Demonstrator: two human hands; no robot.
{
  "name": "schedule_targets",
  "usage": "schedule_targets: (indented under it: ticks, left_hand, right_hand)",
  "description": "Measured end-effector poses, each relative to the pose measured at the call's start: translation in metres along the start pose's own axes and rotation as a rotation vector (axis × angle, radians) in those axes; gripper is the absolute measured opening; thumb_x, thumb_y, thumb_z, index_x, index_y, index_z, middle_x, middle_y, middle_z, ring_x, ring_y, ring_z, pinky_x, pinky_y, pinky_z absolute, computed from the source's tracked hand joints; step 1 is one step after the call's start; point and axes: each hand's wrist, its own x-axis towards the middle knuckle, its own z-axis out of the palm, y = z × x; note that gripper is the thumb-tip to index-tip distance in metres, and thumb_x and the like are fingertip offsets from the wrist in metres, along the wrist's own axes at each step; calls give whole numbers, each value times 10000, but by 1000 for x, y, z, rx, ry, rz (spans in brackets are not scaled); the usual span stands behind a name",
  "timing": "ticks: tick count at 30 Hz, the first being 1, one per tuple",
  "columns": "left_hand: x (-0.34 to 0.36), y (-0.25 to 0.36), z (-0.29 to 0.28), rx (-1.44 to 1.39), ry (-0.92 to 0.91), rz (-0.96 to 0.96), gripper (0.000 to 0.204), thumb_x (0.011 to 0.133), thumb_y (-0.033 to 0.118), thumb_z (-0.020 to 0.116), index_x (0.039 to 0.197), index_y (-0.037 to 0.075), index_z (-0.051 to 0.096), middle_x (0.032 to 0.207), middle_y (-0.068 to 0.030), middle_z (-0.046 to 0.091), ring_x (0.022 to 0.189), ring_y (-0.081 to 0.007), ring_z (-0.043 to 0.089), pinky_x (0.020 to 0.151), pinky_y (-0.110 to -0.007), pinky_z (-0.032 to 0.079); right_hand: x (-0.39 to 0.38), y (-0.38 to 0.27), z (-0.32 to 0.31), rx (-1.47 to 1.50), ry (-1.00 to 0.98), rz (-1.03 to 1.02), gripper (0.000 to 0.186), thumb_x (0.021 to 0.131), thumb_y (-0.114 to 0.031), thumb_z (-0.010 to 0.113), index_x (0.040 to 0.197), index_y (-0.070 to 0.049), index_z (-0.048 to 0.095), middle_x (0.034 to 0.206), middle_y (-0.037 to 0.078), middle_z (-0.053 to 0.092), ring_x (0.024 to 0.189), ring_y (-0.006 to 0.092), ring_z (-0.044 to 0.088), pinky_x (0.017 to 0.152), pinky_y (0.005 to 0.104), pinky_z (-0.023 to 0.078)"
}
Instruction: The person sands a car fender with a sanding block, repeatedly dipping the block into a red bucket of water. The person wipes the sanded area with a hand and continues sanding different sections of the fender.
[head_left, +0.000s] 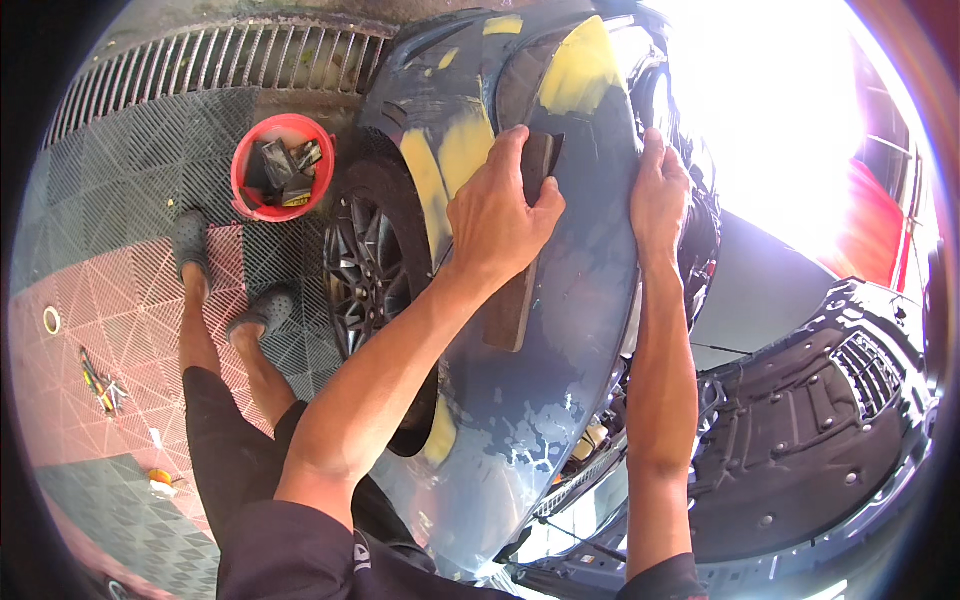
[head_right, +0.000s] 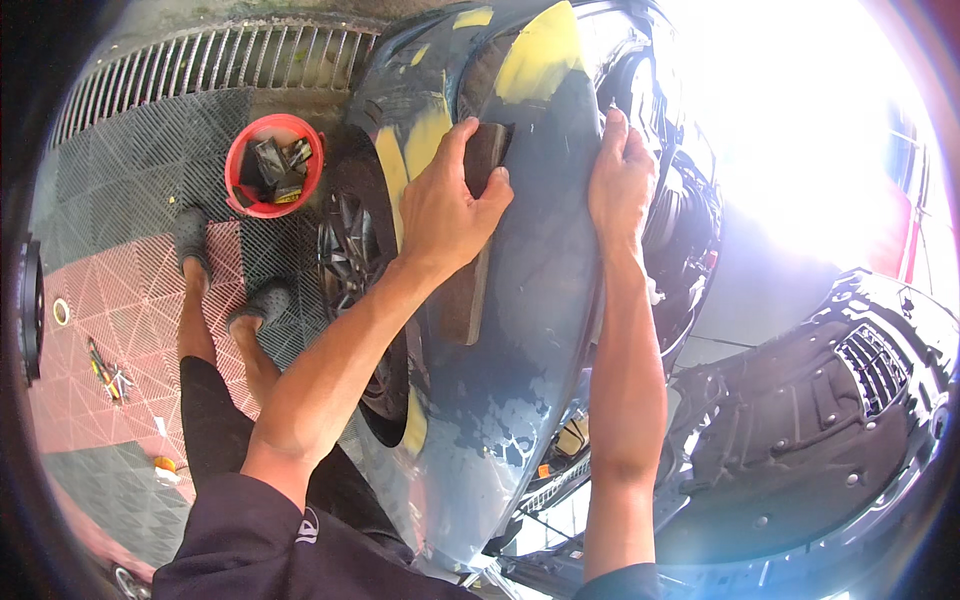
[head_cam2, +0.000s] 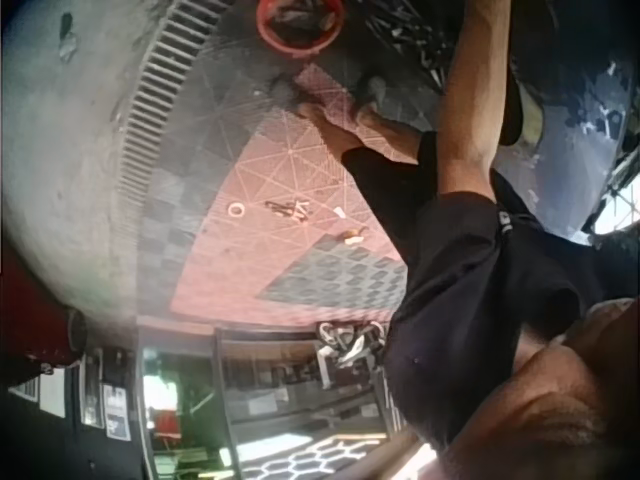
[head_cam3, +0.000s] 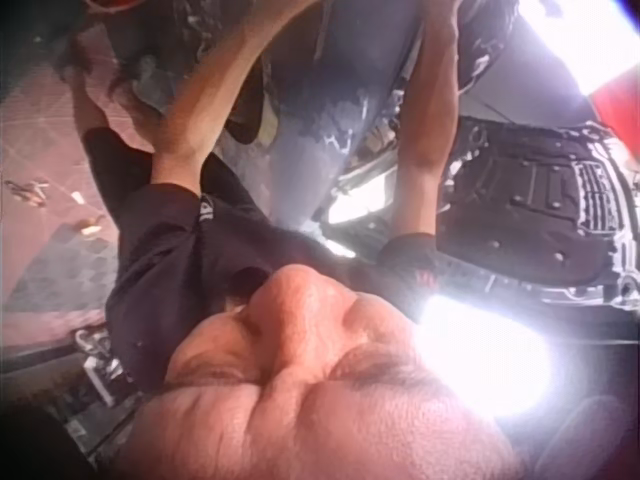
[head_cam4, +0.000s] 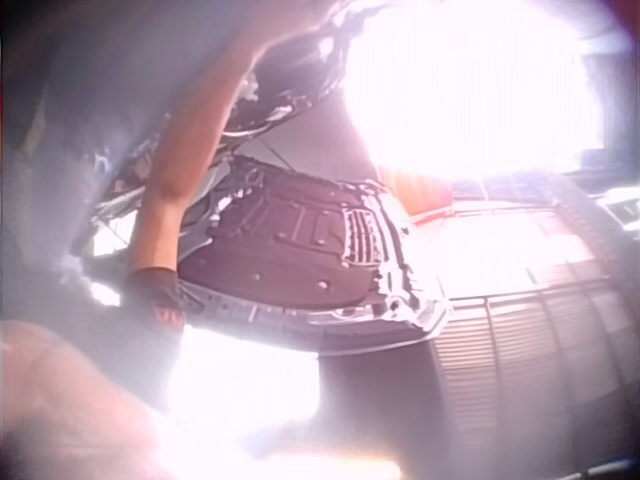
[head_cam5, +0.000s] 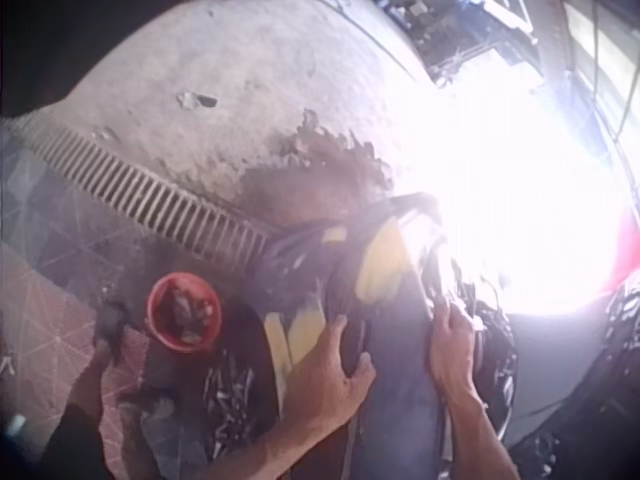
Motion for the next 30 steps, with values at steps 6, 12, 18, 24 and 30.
schedule_targets:
  ticks: [6, 12, 18, 24, 30]
  left_hand:
    - [-78, -43, 14, 60, 165, 269, 696, 972, 219, 767, 1569, -42, 522, 1469, -298, 681, 1318, -441, 709, 1084, -487, 578]
    - [9, -13, 9, 43, 144, 190, 687, 969, 207, 766, 1564, -39, 528, 1441, -295, 697, 1298, -427, 722, 1069, -478, 581]
    - [-19, -26, 20, 22, 173, 235, 685, 964, 218, 769, 1562, -21, 538, 1455, -279, 695, 1318, -393, 723, 1095, -469, 570]
    - [-4, -25, 18, 54, 188, 228, 684, 959, 239, 774, 1554, -13, 547, 1386, -263, 725, 1200, -384, 750, 1035, -475, 578]
    - [32, -1, 18, 3, 109, 120, 678, 958, 222, 774, 1554, -15, 554, 1405, -255, 724, 1216, -389, 754, 1060, -458, 582]
  right_hand:
    - [10, 24, 6, 22, 104, -63, 680, 1154, -591, 509, 1428, -10, 733, 1256, 231, 796, 1201, 351, 745, 1101, 456, 509]
    - [2, 6, 7, 64, 57, -54, 682, 1167, -554, 514, 1369, 64, 720, 1200, 257, 780, 1179, 366, 732, 1077, 479, 515]
    - [7, 16, 5, -15, 115, -74, 684, 1168, -555, 511, 1363, 66, 721, 1191, 256, 779, 1171, 364, 731, 1075, 479, 515]
    - [5, 11, 4, 36, 90, -49, 697, 1167, -563, 506, 1373, 67, 719, 1207, 257, 778, 1183, 381, 729, 1083, 485, 513]
    - [15, 22, 9, 34, 81, -47, 709, 1165, -566, 510, 1386, 77, 710, 1239, 263, 774, 1210, 382, 723, 1096, 479, 506]
